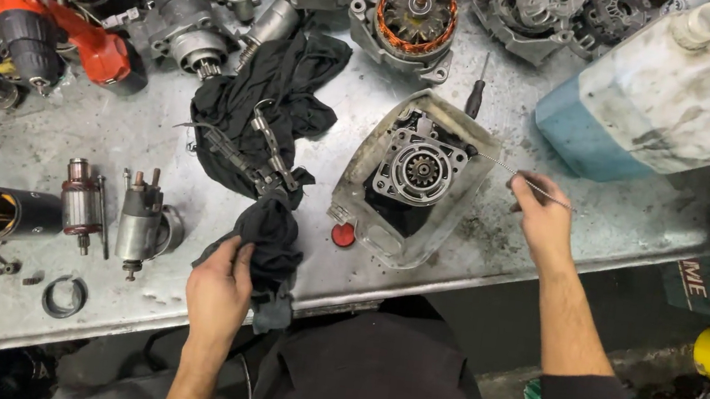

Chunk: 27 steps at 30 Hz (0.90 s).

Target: The person cleans a metal car part, likely a starter motor, by first scrubbing it with a wire brush in a container of dark liquid. They then remove the part and wipe it thoroughly with a black cloth, turning it over to clean all sides.

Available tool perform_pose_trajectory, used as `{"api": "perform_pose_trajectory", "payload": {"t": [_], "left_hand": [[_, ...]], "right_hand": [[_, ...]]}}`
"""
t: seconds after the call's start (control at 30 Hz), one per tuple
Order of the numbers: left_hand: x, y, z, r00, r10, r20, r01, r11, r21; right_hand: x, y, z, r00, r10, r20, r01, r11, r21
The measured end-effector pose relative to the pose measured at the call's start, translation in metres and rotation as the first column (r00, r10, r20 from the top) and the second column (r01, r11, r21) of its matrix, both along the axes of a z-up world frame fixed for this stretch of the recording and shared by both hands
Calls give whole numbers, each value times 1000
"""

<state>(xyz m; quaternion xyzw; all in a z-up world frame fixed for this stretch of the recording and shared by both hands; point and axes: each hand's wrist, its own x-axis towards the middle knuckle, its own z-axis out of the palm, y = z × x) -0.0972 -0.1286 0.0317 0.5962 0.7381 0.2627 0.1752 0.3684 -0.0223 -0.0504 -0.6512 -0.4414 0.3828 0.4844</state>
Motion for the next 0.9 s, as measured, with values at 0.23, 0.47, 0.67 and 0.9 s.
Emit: {"api": "perform_pose_trajectory", "payload": {"t": [0.23, 0.47, 0.67, 0.9], "left_hand": [[7, 3, 14, 999, 12, 39, -12, 1000, 1], [5, -4, 32, 992, -82, 92, 81, 997, 20], [34, -15, 61, 799, -495, 342, 456, 869, 192], [27, -21, 52, 662, -534, 526, 556, 821, 133]], "right_hand": [[9, -30, 3, 985, -118, -126, 71, 942, -327], [-22, -77, 44, 811, 442, 384, -217, 836, -504], [-161, -110, 120, 657, 649, 384, -675, 733, -86], [-194, -135, 110, 570, 734, 368, -801, 596, 52]]}}
